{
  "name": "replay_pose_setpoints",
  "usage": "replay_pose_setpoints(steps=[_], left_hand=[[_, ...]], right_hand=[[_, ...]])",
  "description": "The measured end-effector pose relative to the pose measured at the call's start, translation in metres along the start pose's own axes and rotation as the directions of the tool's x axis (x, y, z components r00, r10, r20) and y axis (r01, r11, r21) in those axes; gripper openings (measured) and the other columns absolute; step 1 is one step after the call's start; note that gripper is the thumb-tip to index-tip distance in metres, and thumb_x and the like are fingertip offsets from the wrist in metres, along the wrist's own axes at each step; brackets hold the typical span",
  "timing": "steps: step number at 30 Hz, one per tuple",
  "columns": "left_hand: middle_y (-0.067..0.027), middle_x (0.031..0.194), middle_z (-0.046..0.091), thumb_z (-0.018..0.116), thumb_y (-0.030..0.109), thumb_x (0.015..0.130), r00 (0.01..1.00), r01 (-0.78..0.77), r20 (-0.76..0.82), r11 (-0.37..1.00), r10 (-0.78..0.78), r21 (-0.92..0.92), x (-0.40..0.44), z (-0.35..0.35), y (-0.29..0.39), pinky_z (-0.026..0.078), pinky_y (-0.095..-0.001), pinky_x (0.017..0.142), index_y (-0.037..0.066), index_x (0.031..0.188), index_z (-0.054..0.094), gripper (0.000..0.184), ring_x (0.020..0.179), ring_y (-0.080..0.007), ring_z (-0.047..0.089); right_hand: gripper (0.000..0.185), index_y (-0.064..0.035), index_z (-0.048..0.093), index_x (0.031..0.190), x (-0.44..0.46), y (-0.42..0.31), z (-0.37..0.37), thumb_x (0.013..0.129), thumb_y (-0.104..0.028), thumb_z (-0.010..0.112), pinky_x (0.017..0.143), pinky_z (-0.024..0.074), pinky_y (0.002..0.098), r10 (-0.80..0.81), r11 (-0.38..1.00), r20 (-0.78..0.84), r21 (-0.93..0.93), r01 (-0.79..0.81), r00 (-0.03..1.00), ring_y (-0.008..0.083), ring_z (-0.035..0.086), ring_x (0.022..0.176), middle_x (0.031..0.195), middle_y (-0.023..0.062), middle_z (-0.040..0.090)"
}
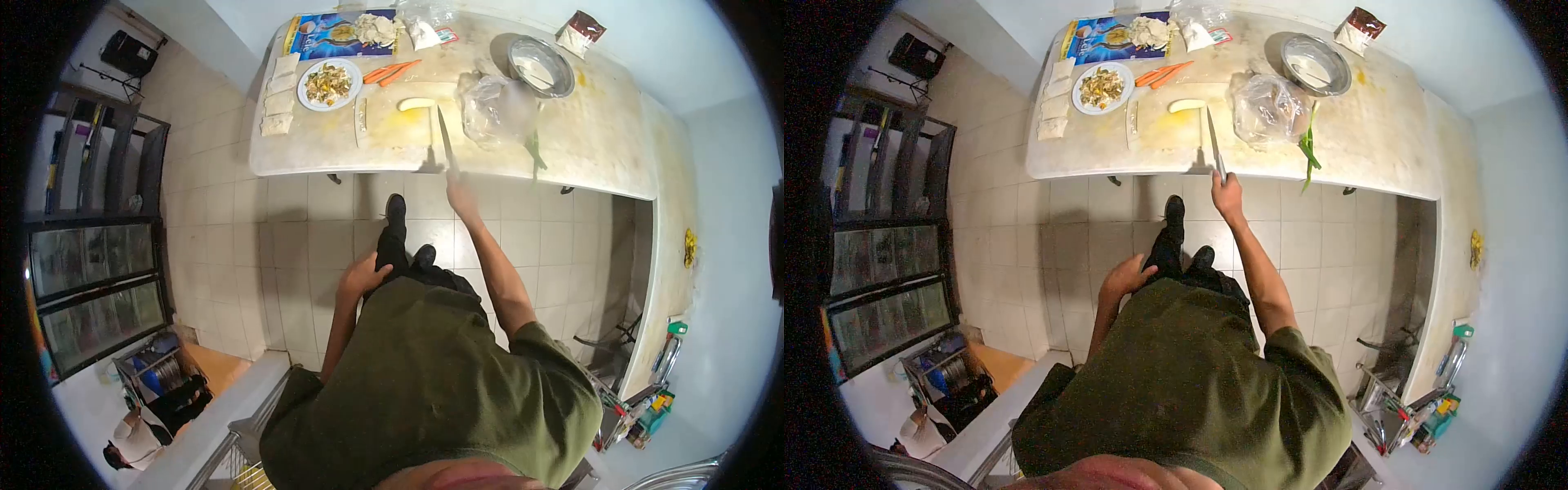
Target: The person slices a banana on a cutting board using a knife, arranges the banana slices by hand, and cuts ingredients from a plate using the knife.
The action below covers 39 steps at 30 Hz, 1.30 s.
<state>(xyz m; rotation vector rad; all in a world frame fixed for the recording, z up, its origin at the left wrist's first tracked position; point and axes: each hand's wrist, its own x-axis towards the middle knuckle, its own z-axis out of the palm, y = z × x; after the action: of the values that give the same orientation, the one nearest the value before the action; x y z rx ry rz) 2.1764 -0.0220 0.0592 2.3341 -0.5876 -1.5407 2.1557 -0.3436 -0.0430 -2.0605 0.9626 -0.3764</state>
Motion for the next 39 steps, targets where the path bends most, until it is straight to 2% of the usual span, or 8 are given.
replay_pose_setpoints(steps=[3, 12, 20, 22, 24, 29, 32, 39], left_hand=[[-0.0266, 0.133, 0.058, 0.059, 0.047, 0.094, 0.955, 0.018, -0.295, 0.999, -0.008, 0.029, -0.001, 0.018, -0.02, 0.044, -0.0473, 0.104, -0.002, 0.137, 0.051, 0.066, 0.124, -0.0413, 0.055], [-0.0262, 0.152, 0.04, 0.05, 0.061, 0.096, 0.972, 0.16, -0.171, 0.987, -0.16, -0.01, 0.016, -0.067, -0.02, 0.032, -0.0451, 0.117, -0.003, 0.15, 0.036, 0.085, 0.141, -0.0403, 0.04], [-0.0319, 0.13, 0.057, 0.057, 0.052, 0.094, 0.969, 0.046, -0.248, 0.985, -0.004, 0.166, 0.104, -0.134, 0.001, 0.043, -0.0494, 0.104, -0.005, 0.134, 0.051, 0.07, 0.122, -0.0442, 0.055], [-0.032, 0.128, 0.058, 0.058, 0.051, 0.094, 0.954, -0.059, -0.278, 0.981, 0.109, 0.184, 0.134, -0.156, 0.016, 0.044, -0.0502, 0.102, -0.005, 0.133, 0.051, 0.068, 0.12, -0.0446, 0.056], [-0.0314, 0.123, 0.06, 0.059, 0.048, 0.095, 0.928, -0.167, -0.306, 0.971, 0.214, 0.174, 0.164, -0.179, 0.036, 0.045, -0.0514, 0.1, -0.005, 0.13, 0.052, 0.064, 0.116, -0.0449, 0.058], [-0.0289, 0.138, 0.052, 0.06, 0.031, 0.096, 0.871, -0.3, -0.287, 0.894, 0.399, 0.332, 0.239, -0.242, 0.107, 0.041, -0.0504, 0.106, -0.002, 0.139, 0.047, 0.056, 0.127, -0.0434, 0.051], [-0.025, 0.135, 0.055, 0.063, 0.022, 0.094, 0.603, -0.365, -0.459, 0.737, 0.653, 0.569, 0.297, -0.248, 0.127, 0.044, -0.05, 0.102, 0.002, 0.139, 0.049, 0.051, 0.124, -0.0416, 0.053], [-0.0118, 0.111, 0.066, 0.064, 0.015, 0.093, 0.592, -0.512, -0.455, 0.746, 0.665, 0.425, 0.361, -0.252, 0.143, 0.05, -0.046, 0.089, 0.007, 0.12, 0.066, 0.029, 0.103, -0.0335, 0.061]], right_hand=[[0.05, 0.0078, 0.057, 0.093, 0.023, -0.037, 0.004, 0.098, -0.042, 0.056, 0.072, 0.0504, 0.0546, 0.01, 1.0, 0.006, 0.006, -0.01, 1.0, 0.053, 0.064, 0.082, 0.082, 0.0361, 0.064], [0.042, 0.0072, 0.051, 0.101, 0.065, -0.011, 0.052, 0.1, -0.035, 0.052, 0.074, 0.0525, 0.0595, 0.019, 0.996, 0.101, -0.089, -0.01, 0.995, 0.0566, 0.064, 0.084, 0.083, 0.0393, 0.063], [0.041, 0.0077, 0.051, 0.097, 0.061, 0.022, 0.062, 0.1, -0.033, 0.05, 0.071, 0.0538, 0.058, 0.043, 0.974, 0.248, -0.227, 0.015, 0.968, 0.0563, 0.064, 0.08, 0.083, 0.0395, 0.063], [0.042, 0.0041, 0.053, 0.087, 0.06, 0.011, 0.066, 0.103, -0.035, 0.05, 0.051, 0.0513, 0.0441, -0.013, 0.978, 0.158, -0.206, 0.046, 0.987, 0.0335, 0.066, 0.06, 0.068, 0.0213, 0.063], [0.053, -0.0002, 0.051, 0.079, 0.055, -0.02, 0.037, 0.102, -0.048, 0.049, 0.039, 0.0438, 0.0349, 0.409, 0.817, 0.476, 0.188, -0.545, 0.778, 0.0153, 0.051, 0.04, 0.053, 0.0066, 0.05], [0.051, 0.0064, 0.058, 0.091, 0.008, -0.008, 0.015, 0.1, -0.043, 0.053, 0.07, 0.0481, 0.0507, 0.369, 0.93, 0.282, -0.106, -0.353, 0.886, 0.05, 0.063, 0.081, 0.08, 0.0336, 0.062], [0.05, 0.0043, 0.055, 0.087, -0.013, -0.023, 0.002, 0.101, -0.043, 0.053, 0.062, 0.0468, 0.0479, 0.401, 0.916, 0.258, -0.09, -0.391, 0.879, 0.0413, 0.061, 0.066, 0.07, 0.0278, 0.06], [0.042, 0.0021, 0.049, 0.088, 0.002, -0.058, 0.024, 0.103, -0.037, 0.052, 0.054, 0.0426, 0.052, 0.376, 0.926, 0.145, -0.014, -0.378, 0.915, 0.0496, 0.059, 0.062, 0.064, 0.0302, 0.056]])
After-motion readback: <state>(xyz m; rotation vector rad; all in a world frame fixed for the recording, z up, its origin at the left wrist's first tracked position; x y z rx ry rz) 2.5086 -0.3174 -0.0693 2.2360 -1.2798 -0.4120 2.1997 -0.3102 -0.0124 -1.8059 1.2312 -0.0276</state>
